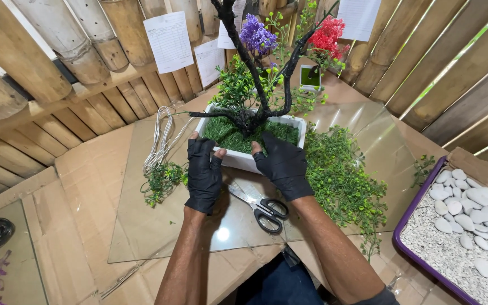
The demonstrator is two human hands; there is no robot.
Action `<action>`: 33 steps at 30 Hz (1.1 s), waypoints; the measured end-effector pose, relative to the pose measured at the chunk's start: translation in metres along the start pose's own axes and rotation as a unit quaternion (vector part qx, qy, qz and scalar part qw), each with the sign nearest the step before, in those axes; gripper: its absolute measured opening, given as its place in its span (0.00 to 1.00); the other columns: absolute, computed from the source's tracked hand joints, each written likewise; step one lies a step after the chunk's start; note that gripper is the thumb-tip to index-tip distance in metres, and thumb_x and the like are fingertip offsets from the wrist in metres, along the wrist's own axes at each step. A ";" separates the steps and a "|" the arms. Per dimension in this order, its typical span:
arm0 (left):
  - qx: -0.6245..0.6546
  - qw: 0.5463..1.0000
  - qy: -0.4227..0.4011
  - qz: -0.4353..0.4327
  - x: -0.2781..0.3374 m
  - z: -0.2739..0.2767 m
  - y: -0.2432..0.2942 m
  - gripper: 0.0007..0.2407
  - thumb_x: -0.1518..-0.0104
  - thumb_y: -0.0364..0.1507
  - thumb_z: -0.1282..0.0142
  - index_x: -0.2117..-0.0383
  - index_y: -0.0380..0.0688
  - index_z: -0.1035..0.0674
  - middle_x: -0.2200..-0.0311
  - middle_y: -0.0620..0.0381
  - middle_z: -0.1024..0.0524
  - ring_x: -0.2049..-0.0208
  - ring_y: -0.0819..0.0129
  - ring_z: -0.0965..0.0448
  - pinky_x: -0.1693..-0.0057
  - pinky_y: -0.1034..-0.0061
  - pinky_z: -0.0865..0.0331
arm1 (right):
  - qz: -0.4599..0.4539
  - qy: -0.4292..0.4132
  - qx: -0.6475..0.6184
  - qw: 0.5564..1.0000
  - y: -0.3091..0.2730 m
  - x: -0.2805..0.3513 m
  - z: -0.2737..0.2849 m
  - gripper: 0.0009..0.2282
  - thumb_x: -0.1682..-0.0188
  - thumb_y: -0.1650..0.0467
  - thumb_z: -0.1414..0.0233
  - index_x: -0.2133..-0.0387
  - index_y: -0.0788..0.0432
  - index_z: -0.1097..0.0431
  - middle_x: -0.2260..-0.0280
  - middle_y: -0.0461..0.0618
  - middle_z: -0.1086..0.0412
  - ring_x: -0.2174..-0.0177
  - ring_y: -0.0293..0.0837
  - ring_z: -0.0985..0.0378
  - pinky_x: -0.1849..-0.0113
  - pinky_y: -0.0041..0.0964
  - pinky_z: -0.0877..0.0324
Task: The person arranges small artificial green plants into a white rectangular planter containing a black tree structure. Using scissors, they trim the stems of the plants and insert them into the green moss-like base of the planter, adjusting the placement to create a dense arrangement.
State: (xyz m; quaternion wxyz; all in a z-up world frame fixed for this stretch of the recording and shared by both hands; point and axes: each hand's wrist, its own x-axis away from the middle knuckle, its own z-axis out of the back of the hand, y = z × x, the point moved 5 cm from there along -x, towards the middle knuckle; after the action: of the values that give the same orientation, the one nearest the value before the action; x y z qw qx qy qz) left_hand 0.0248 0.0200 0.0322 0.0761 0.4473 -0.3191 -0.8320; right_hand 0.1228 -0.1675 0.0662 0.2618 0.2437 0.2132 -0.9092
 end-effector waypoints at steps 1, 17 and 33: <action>0.001 1.000 -0.001 -0.001 0.000 0.000 0.000 0.12 0.36 0.39 0.43 0.57 0.45 0.21 0.54 0.52 0.24 0.31 0.52 0.39 0.29 0.62 0.45 | -0.002 0.001 0.001 1.000 0.000 0.000 0.002 0.24 0.50 0.46 0.51 0.48 0.42 0.25 0.68 0.47 0.20 0.64 0.51 0.16 0.64 0.46 0.23; -0.049 0.991 0.003 0.127 0.043 0.110 -0.014 0.12 0.34 0.33 0.42 0.45 0.52 0.20 0.51 0.54 0.21 0.42 0.54 0.26 0.36 0.59 0.34 | 0.011 -0.026 -0.059 0.998 0.000 0.001 0.003 0.22 0.46 0.50 0.50 0.51 0.49 0.22 0.65 0.52 0.19 0.62 0.58 0.17 0.59 0.52 0.25; -0.188 0.968 -0.103 0.131 0.147 0.060 -0.032 0.19 0.46 0.43 0.35 0.49 0.54 0.19 0.54 0.54 0.20 0.48 0.53 0.22 0.43 0.59 0.27 | -0.017 -0.071 -0.057 0.996 -0.004 -0.002 0.009 0.23 0.44 0.49 0.53 0.49 0.49 0.23 0.64 0.53 0.20 0.60 0.58 0.17 0.60 0.52 0.24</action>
State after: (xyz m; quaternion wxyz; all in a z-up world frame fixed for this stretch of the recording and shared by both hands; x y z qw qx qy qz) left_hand -0.1043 0.0116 -0.0656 0.2340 0.2909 -0.2185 -0.9016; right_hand 0.1189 -0.1678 0.0753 0.2742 0.1597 0.2500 -0.9148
